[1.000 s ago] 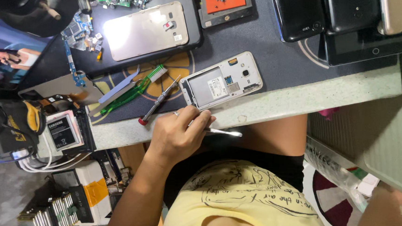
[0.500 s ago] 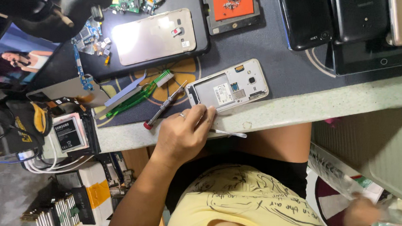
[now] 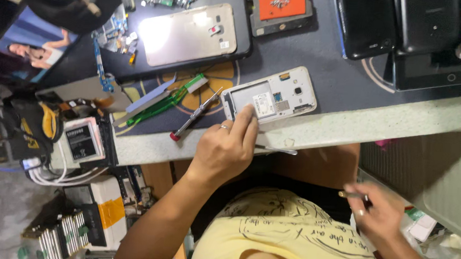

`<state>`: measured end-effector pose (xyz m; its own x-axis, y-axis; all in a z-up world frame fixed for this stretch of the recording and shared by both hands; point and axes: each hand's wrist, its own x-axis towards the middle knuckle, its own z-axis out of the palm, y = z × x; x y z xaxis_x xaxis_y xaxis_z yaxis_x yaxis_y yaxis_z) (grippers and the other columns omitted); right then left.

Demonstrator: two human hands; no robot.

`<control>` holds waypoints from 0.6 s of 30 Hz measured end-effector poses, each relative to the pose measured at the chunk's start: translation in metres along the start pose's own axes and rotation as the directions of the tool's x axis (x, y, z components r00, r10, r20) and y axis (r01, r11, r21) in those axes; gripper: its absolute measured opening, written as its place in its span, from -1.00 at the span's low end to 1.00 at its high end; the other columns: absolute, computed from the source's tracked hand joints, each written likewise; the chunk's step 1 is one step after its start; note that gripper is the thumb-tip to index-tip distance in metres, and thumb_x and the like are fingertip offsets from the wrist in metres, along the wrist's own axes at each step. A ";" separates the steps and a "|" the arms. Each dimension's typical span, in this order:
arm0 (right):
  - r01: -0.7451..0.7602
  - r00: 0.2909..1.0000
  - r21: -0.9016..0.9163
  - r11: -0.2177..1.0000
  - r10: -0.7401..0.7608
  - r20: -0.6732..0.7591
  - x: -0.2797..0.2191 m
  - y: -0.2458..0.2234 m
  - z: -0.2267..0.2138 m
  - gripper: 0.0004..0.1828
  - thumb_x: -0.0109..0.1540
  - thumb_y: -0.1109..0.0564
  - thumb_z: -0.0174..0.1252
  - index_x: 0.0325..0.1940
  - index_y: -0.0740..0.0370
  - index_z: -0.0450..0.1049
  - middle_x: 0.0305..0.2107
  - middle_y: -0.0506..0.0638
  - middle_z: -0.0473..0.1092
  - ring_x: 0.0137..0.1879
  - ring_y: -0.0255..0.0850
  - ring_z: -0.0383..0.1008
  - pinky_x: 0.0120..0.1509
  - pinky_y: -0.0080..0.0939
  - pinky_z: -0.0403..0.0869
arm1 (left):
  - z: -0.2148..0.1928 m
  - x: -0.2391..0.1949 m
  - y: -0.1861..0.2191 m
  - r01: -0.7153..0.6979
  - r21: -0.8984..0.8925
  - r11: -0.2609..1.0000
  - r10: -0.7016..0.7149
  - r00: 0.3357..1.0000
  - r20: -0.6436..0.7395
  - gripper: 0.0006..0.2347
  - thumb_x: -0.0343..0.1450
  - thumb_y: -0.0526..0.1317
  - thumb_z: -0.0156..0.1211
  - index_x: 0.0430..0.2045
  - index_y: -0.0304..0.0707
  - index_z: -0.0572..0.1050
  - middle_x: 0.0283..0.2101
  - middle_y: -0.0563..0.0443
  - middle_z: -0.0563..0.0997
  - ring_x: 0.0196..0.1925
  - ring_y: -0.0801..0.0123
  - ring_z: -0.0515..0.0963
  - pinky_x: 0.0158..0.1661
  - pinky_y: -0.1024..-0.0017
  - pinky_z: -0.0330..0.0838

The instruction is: The person disassembles a smartphone by prying open the casing and removing internal components. They use a metal spudger and tweezers to separate parts and manipulate small connectors inside the device.

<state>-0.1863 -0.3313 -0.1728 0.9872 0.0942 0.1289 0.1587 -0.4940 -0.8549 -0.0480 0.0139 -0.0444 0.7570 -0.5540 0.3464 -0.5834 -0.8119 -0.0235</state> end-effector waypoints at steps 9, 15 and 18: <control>0.290 0.957 -0.095 0.952 -0.288 0.038 0.169 -0.112 0.022 -0.71 0.24 0.23 0.37 0.04 0.25 0.56 -0.20 0.02 0.47 -0.25 -0.15 0.49 -0.20 -0.27 0.44 | 0.004 -0.007 0.001 0.030 -0.004 1.000 -0.030 0.998 -0.047 -0.83 0.36 -0.36 0.20 -0.24 -0.45 0.60 0.03 -0.24 0.63 -0.47 0.36 0.57 -0.46 0.45 0.47; 0.258 0.956 -0.228 0.939 -0.215 0.198 0.202 -0.134 0.027 -0.51 0.11 0.19 0.42 0.14 0.06 0.56 0.12 -0.01 0.46 -0.19 -0.12 0.60 -0.19 -0.22 0.55 | -0.003 -0.013 -0.005 0.090 -0.201 0.975 -0.109 0.991 -0.083 -0.81 0.39 -0.32 0.27 -0.17 -0.40 0.61 0.07 -0.24 0.61 -0.39 0.33 0.61 -0.43 0.41 0.46; 0.340 0.936 -0.271 0.901 -0.295 0.194 0.203 -0.129 0.027 -0.51 0.12 0.27 0.36 0.14 0.08 0.56 0.14 -0.02 0.46 -0.11 -0.12 0.61 -0.10 -0.22 0.56 | -0.009 -0.013 -0.009 0.093 -0.175 0.980 -0.106 0.992 -0.065 -0.78 0.39 -0.32 0.24 -0.11 -0.40 0.62 0.03 -0.20 0.62 -0.40 0.34 0.61 -0.47 0.43 0.42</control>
<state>-0.0071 -0.2254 -0.0499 0.8737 0.4011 0.2751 0.4829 -0.6472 -0.5898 -0.0550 0.0304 -0.0401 0.7939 -0.4519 0.4069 -0.5527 -0.8152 0.1730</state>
